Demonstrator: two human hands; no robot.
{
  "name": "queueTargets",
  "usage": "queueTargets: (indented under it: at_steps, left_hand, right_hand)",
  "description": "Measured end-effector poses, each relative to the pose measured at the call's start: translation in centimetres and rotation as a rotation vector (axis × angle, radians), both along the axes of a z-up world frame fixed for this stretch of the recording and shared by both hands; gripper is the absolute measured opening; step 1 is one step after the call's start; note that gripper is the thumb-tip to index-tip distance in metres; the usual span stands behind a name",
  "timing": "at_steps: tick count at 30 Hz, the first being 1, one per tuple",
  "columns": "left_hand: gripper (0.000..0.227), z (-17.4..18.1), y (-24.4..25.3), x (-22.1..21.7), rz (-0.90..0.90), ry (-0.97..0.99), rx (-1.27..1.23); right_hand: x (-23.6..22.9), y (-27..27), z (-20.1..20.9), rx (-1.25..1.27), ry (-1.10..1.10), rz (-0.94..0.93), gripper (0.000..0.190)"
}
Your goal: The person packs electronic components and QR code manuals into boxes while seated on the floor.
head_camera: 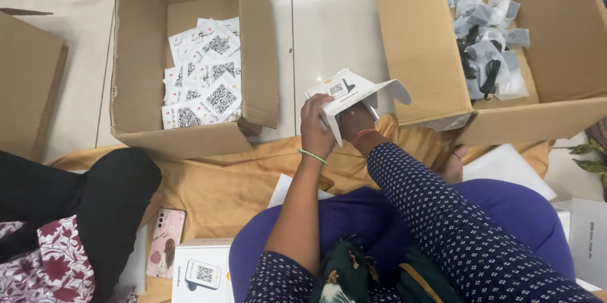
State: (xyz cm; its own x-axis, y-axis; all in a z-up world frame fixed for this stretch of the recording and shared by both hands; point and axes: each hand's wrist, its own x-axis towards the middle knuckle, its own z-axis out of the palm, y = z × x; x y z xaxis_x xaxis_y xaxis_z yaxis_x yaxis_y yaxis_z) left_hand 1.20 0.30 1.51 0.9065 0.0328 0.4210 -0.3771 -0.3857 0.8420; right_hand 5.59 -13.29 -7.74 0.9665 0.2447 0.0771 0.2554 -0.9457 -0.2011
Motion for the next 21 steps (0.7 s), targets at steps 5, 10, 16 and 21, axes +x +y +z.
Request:
queueTargets:
  at_steps: [5,10,16,21]
  left_hand:
    - [0.051,-0.2,-0.1,0.1,0.005,0.023,-0.004]
    - [0.049,-0.1,-0.2,0.4,0.004,0.019,0.008]
    - [0.047,0.0,-0.1,0.1,-0.001,0.025,0.02]
    - [0.049,-0.1,-0.1,0.3,-0.009,0.014,0.033]
  right_hand:
    - [-0.1,-0.5,-1.4,-0.137,-0.068,0.055,0.046]
    - [-0.2,0.0,0.3,-0.015,0.059,0.021,0.043]
    - [0.3,-0.4,-2.8,0.085,0.032,0.025,0.039]
    - [1.2,-0.2,-1.4,-0.194,0.166,0.175,0.065]
